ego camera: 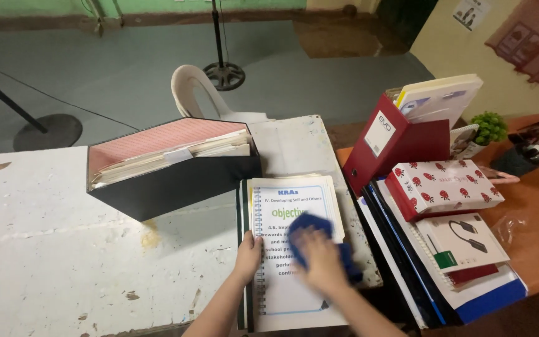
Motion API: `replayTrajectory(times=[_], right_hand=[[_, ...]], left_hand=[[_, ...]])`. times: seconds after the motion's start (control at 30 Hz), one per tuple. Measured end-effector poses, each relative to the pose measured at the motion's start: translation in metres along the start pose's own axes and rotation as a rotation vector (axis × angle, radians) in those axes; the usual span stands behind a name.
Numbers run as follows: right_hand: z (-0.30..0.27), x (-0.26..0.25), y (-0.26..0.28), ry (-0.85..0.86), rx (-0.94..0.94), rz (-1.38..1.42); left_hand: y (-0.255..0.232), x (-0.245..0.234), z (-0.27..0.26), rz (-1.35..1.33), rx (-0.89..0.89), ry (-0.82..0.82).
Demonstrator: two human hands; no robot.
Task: The person wipes the covers and pages of several documents and binders using a blue cloth. They handle the items one by one, flipping them over to clean both sides, and then place them into a black storage box on the table.
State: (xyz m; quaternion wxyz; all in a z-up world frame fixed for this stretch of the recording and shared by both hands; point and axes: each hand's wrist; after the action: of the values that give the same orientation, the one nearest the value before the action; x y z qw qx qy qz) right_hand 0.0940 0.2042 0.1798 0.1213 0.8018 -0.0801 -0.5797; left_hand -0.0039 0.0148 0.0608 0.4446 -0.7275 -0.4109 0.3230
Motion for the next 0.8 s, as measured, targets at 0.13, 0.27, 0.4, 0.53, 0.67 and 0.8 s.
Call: replayTrajectory(times=[0.13,0.27,0.4,0.53,0.67,0.8], right_hand=[[0.005,0.02,0.012,-0.081,-0.516,-0.233],[0.031,-0.036,0.013,0.322,-0.156,-0.212],[0.103,-0.01,-0.057,-0.061,0.038,-0.165],[0.138,-0.006,-0.027,-0.061,0.255,-0.025],[0.138,-0.004,0.031,-0.019,-0.13,-0.005],[0.116,-0.04,0.06,0.133,-0.221,0.021]], left_hand=[[0.041,0.002,0.035,0.117,0.088,-0.109],[-0.008,-0.004,-0.001,0.209,-0.039,-0.006],[-0.029,-0.01,-0.021,0.176,-0.084,0.1],[0.012,-0.011,0.006,0.202,-0.009,0.082],[0.036,-0.016,0.027,0.225,0.022,0.092],[0.036,-0.023,0.032,0.153,0.007,0.147]])
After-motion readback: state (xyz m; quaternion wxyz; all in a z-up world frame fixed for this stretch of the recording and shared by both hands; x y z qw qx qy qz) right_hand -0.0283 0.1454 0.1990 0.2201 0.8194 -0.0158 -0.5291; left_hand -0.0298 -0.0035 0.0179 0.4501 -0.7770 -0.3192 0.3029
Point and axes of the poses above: each hand's wrist, its own z-axis towards the middle knuckle, its own x-axis out of the palm, y = z × x, and after that the axes turned 14 degrees about y, right-handed
